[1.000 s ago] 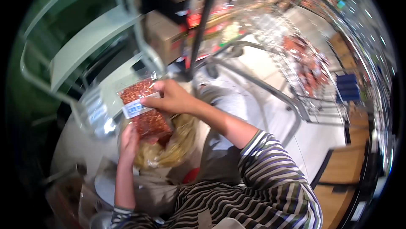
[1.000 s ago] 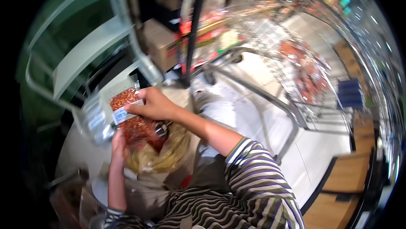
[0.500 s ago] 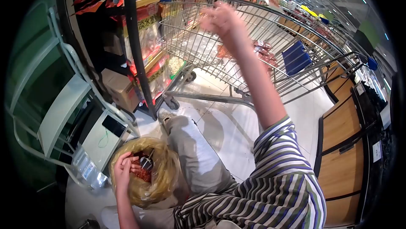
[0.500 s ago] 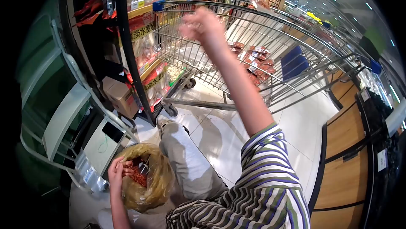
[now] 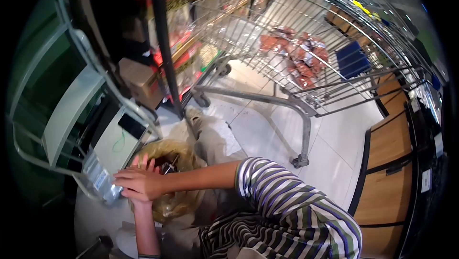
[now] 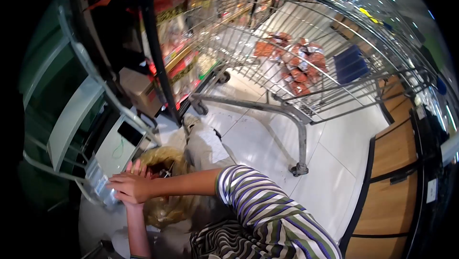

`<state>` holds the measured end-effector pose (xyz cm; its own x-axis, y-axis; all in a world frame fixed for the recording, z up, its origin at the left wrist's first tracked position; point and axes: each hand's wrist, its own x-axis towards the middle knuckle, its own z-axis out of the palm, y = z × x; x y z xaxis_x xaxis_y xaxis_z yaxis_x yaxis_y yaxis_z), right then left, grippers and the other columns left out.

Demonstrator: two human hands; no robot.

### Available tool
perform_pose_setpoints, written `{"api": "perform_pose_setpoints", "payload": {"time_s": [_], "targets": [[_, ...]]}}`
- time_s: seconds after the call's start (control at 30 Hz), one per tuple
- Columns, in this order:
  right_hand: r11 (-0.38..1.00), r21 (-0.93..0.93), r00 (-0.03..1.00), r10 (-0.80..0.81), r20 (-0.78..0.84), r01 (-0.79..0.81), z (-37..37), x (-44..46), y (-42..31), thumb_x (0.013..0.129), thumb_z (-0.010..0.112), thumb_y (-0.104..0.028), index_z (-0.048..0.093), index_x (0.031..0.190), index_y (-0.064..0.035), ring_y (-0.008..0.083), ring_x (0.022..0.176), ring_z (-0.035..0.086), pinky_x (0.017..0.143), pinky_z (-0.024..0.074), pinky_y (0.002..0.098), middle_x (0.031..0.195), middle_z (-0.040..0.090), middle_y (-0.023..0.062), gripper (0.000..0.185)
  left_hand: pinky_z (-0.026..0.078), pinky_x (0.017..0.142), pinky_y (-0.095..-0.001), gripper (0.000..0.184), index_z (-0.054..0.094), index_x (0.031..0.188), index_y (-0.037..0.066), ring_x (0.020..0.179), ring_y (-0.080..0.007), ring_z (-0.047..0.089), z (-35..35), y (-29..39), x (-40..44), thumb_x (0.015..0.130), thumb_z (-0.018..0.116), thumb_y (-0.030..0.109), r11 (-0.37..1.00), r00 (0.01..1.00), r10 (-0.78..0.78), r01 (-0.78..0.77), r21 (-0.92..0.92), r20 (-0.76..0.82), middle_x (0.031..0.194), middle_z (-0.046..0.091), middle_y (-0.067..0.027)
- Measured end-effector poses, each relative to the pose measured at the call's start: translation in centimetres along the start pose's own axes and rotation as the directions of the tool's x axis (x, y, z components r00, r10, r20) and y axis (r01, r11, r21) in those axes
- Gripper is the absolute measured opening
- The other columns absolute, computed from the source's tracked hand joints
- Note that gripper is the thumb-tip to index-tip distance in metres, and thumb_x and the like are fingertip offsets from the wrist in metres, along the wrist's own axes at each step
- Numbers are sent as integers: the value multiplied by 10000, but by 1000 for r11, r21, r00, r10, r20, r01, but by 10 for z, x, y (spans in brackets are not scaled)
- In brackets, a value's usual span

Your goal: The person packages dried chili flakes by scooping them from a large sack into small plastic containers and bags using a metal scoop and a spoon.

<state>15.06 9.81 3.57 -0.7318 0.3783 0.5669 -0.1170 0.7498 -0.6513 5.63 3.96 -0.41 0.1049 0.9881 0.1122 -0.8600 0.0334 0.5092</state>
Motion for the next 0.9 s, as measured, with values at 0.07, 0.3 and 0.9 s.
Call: {"api": "perform_pose_setpoints", "payload": {"time_s": [0.07, 0.3, 0.9], "targets": [[998, -26, 997, -64, 52, 65, 46, -32, 59, 896, 585, -282, 510, 1373, -101, 354, 1397, 350, 1142, 274, 473, 1479, 414, 185, 516, 180, 1180, -467, 703, 283, 1530, 222, 1459, -375, 174, -18, 11, 0, 937, 388, 585, 991, 990, 18, 1, -134, 138, 1582, 238, -163], [126, 796, 528, 808, 264, -592, 51, -26, 123, 988, 436, -291, 611, 1019, -98, 186, 811, 619, 737, 497, 359, 915, 649, 77, 263, 381, 1088, -389, 365, 582, 1261, 10, 1302, -298, 489, 33, 39, -12, 897, 550, 11, 224, 893, 444, -189, 956, 73, 1392, 534, -136], [953, -46, 905, 300, 301, -301, 81, 52, 92, 908, 579, -107, 553, 1288, 14, 383, 1292, 482, 1074, 391, 428, 1409, 486, 237, 400, 565, 653, -430, 223, 709, 816, 47, 736, -332, 702, -51, 59, -55, 861, 595, 232, -462, 857, 233, 514, 723, -460, 791, 703, -163]]}}
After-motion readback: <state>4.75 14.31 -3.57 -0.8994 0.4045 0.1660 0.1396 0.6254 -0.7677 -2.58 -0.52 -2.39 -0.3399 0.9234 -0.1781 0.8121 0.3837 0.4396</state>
